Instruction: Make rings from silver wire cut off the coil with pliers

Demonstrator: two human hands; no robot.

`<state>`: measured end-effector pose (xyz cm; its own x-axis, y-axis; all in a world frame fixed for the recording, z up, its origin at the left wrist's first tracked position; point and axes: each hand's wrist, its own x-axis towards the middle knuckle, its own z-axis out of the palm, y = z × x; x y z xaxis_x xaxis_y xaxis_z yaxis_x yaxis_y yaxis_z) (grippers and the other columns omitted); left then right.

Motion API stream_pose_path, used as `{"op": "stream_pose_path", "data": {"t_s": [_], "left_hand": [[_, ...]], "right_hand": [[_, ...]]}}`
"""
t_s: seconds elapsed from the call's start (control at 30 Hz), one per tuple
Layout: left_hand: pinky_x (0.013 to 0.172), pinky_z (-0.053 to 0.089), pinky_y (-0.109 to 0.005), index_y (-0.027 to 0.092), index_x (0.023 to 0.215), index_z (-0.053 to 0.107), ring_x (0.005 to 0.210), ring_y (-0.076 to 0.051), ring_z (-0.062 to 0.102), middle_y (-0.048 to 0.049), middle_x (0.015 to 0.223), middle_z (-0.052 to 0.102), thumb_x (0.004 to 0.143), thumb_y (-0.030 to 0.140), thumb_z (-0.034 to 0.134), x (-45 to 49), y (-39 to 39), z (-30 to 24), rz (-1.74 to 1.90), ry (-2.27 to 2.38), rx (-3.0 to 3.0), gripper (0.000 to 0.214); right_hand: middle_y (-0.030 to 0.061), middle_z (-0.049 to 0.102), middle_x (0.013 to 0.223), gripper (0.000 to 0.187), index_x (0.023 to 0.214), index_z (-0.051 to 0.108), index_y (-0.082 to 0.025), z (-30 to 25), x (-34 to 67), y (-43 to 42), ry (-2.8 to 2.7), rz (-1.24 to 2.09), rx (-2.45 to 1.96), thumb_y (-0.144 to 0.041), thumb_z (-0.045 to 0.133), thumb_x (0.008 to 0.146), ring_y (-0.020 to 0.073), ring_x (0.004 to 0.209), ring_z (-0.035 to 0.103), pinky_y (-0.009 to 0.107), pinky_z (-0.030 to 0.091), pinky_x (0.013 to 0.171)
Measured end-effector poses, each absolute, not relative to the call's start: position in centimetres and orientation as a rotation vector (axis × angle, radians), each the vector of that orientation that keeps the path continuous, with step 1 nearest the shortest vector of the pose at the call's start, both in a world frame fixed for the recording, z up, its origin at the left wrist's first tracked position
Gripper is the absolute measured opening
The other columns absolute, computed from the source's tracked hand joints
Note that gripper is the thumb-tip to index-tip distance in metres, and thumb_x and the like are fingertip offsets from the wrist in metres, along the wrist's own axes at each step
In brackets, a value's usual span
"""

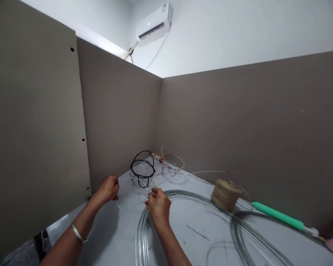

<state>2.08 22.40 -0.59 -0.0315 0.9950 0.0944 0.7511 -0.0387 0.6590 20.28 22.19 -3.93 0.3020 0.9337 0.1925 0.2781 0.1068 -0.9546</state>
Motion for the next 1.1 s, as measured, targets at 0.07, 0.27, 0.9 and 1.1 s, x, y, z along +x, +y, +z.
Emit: {"op": "stream_pose_path", "data": {"t_s": [0.07, 0.27, 0.9, 1.1], "left_hand": [[0.051, 0.038, -0.021, 0.013, 0.073, 0.055, 0.045, -0.014, 0.057, -0.0013, 0.044, 0.057, 0.069, 0.003, 0.039, 2.1, 22.1, -0.8, 0.828, 1.811, 1.852, 0.019], [0.051, 0.035, -0.020, 0.018, 0.072, 0.048, 0.047, -0.012, 0.057, 0.0023, 0.047, 0.053, 0.076, 0.011, 0.038, 2.0, 20.6, -1.4, 0.975, 1.769, 1.883, 0.013], [0.046, 0.034, -0.019, 0.022, 0.064, 0.036, 0.042, -0.011, 0.053, 0.0049, 0.045, 0.047, 0.077, 0.023, 0.037, 1.8, 19.3, -6.0, 1.290, 1.688, 1.795, 0.013], [0.045, 0.034, -0.019, 0.023, 0.063, 0.032, 0.040, -0.012, 0.052, 0.0054, 0.043, 0.045, 0.076, 0.024, 0.036, 2.3, 19.4, -6.5, 1.257, 1.664, 1.733, 0.014]], "right_hand": [[0.0007, 0.061, 0.054, 0.015, 0.074, 0.056, -0.016, -3.9, 20.3, 22.0, -1.206, 0.689, -1.400, -0.022, 0.051, 0.062, 0.0168, 0.040, 0.060, 0.024, 0.046, 0.035], [0.0047, 0.065, 0.068, 0.023, 0.082, 0.056, -0.016, -4.2, 20.3, 20.9, -1.216, 0.607, -1.308, -0.033, 0.054, 0.065, 0.0170, 0.048, 0.062, 0.028, 0.053, 0.047], [0.0087, 0.066, 0.076, 0.024, 0.083, 0.055, -0.016, -7.0, 20.1, 19.9, -1.243, 0.652, -1.272, -0.036, 0.053, 0.070, 0.0187, 0.057, 0.064, 0.027, 0.053, 0.049], [0.0085, 0.066, 0.074, 0.022, 0.081, 0.055, -0.017, -7.9, 20.8, 20.1, -1.289, 0.606, -1.310, -0.036, 0.051, 0.070, 0.0173, 0.051, 0.062, 0.027, 0.052, 0.046]]}}
